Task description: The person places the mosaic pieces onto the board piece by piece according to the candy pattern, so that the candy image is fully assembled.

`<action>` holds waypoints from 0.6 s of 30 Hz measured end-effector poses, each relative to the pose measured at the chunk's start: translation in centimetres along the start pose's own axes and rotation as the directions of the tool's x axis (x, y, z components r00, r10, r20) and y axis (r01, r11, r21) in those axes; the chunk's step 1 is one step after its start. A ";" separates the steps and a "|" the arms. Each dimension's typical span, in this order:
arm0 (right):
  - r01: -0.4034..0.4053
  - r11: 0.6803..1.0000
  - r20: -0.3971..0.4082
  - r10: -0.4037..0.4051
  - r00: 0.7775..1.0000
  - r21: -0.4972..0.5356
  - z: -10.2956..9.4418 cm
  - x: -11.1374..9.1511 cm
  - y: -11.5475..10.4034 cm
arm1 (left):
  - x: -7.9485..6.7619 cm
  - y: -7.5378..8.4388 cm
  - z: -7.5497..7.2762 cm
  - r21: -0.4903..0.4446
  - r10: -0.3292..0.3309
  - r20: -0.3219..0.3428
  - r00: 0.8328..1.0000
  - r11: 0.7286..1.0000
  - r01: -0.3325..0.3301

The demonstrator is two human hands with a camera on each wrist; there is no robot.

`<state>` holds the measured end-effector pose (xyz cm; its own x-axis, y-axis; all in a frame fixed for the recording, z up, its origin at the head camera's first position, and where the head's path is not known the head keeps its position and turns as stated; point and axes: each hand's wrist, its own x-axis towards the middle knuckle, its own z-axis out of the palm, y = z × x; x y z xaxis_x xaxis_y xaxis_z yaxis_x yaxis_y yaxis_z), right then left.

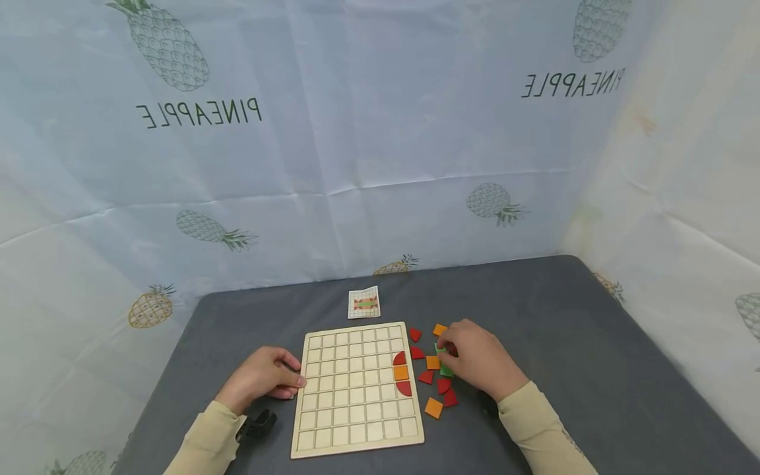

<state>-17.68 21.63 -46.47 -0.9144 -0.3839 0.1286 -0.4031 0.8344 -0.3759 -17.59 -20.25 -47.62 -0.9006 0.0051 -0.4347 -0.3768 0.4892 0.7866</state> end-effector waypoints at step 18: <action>-0.031 1.000 0.036 0.031 0.999 0.003 2.5 2.7 -1.5 | -0.2 0.0 -0.1 -0.007 0.022 0.018 1.000 1.000 -0.022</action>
<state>-19.42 18.38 -47.83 -0.9246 -0.3716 0.0837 -0.3742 0.8450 -0.3821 -17.46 -20.34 -47.47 -0.9045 0.0317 -0.4253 -0.3587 0.4827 0.7989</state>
